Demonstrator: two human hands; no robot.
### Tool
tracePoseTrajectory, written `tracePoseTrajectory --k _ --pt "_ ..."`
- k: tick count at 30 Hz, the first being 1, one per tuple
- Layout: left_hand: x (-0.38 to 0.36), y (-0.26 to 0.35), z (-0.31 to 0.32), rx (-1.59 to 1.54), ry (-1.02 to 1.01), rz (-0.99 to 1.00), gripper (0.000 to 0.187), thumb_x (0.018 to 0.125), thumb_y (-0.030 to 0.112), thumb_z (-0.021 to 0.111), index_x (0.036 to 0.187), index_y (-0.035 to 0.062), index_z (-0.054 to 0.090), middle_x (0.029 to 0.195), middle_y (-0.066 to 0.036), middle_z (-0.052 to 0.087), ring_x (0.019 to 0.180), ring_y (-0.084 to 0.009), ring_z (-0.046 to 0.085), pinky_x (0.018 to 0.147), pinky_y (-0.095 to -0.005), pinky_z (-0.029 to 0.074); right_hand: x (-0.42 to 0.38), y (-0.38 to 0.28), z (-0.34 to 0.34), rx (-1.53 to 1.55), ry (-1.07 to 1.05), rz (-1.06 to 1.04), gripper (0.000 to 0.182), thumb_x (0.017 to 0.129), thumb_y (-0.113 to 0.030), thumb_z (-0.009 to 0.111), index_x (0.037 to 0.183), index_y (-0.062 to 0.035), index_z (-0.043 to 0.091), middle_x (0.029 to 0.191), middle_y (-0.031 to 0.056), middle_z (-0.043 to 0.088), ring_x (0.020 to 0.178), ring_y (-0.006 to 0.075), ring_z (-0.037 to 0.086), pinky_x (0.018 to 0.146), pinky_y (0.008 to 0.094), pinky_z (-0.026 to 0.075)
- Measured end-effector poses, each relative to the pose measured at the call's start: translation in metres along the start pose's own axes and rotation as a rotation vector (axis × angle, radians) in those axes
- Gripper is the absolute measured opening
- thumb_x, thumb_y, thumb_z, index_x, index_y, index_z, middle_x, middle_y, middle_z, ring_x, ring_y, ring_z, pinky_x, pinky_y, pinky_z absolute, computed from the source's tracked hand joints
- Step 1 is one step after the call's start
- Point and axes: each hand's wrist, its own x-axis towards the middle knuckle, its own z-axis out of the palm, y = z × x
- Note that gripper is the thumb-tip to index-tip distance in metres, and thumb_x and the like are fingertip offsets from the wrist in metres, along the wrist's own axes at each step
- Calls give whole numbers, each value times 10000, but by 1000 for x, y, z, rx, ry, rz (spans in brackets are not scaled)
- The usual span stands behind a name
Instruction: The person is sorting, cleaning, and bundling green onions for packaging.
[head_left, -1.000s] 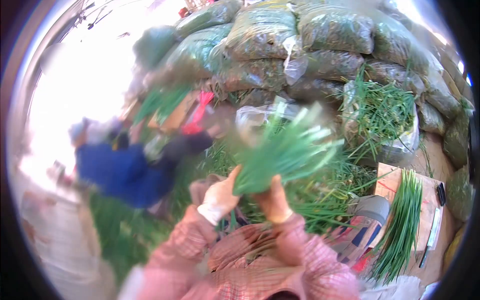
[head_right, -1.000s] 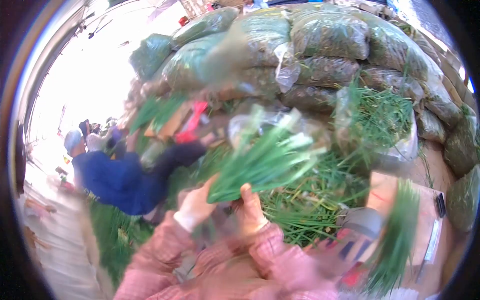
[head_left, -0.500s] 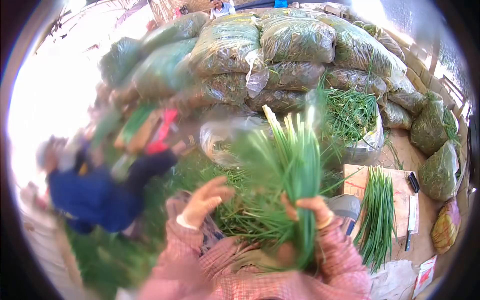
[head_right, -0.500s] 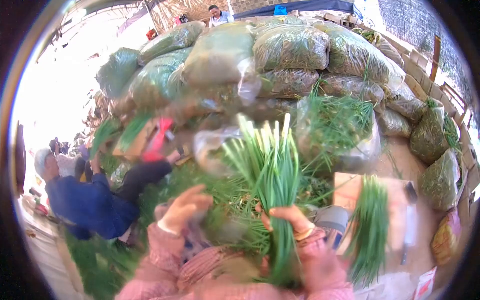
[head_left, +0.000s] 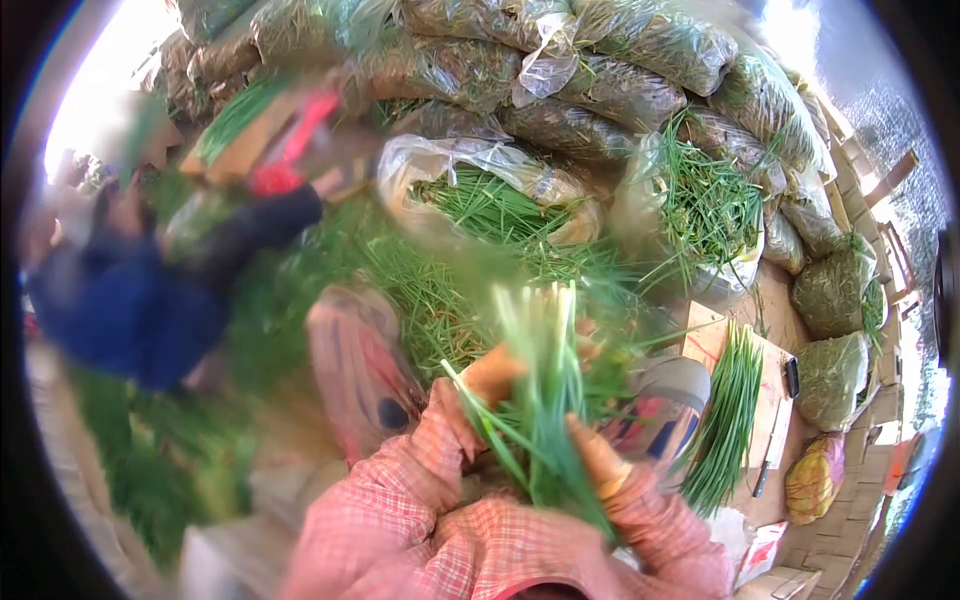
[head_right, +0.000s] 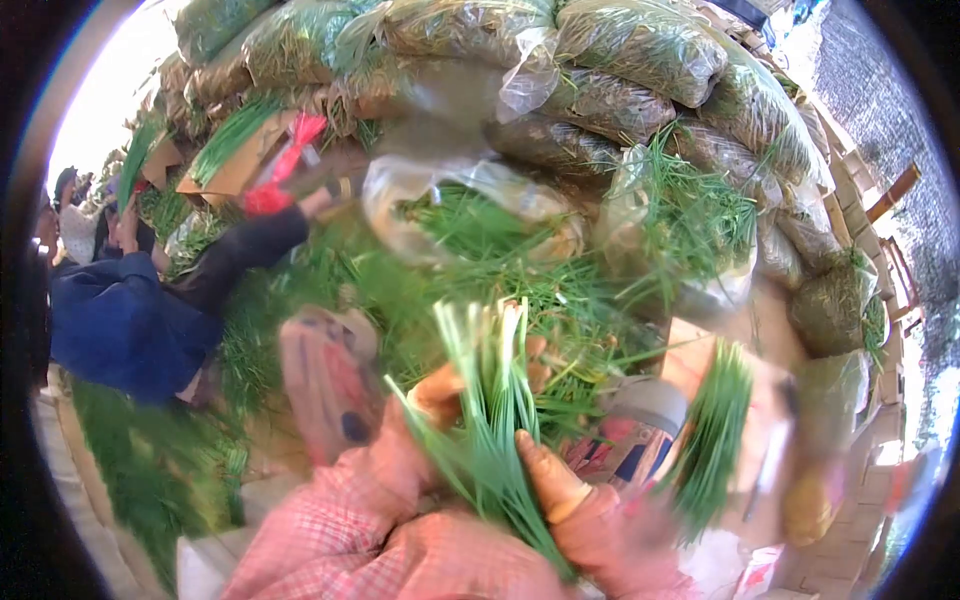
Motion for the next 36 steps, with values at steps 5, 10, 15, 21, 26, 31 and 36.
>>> tracePoseTrajectory --k 5,10,15,21,26,31,36 --pt "-1 8 -33 -102 83 -152 789 693 224 676 1336 46 256 879 -84 559 919 -229 556 795 -343 469 20 -83 -30 -1044 -325 -95 574 848 -368 525 1247 23 397 1204 152 497 1105 232 464 955 340 340" --pt "-6 8 -41 -220 -35 -84 799 668 282 701 1301 14 295 996 -119 554 953 -247 543 828 -353 445 88 -218 39 -1099 -448 -612 703 862 -532 388 1311 5 317 1355 142 340 1235 240 329 1026 366 239" --pt "-14 15 -54 -317 -61 -114 881 621 334 726 1295 -23 285 1117 -154 518 943 -230 545 798 -339 457 161 -191 79 -1395 -848 -195 534 924 -406 336 1252 8 414 1240 167 470 1128 238 455 929 350 369" --pt "-22 9 -67 -305 13 -121 638 666 257 693 1173 -37 443 1056 -157 557 920 -230 563 806 -348 466 161 -185 91 -1154 -658 269 474 900 -395 385 1172 -18 477 906 155 597 626 200 593 435 295 447" --pt "-27 -21 -70 -58 156 45 231 811 125 527 998 -8 546 923 -107 597 852 -202 572 748 -310 466 162 -119 45 -1509 -470 -729 393 826 -373 513 1015 -31 559 841 183 584 753 297 570 651 393 453" --pt "-19 -57 -102 -21 575 39 151 793 145 583 863 11 574 743 -65 577 691 -187 563 649 -289 470 90 -78 67 -1645 78 -774 350 669 -391 682 765 -65 596 673 115 555 681 293 546 598 403 423" --pt "-21 -64 -101 69 874 -196 101 786 133 592 780 34 572 648 -40 541 598 -159 525 556 -280 449 58 -24 76 -1707 112 -704 337 680 -357 666 816 -72 550 685 114 519 671 310 509 623 400 399"
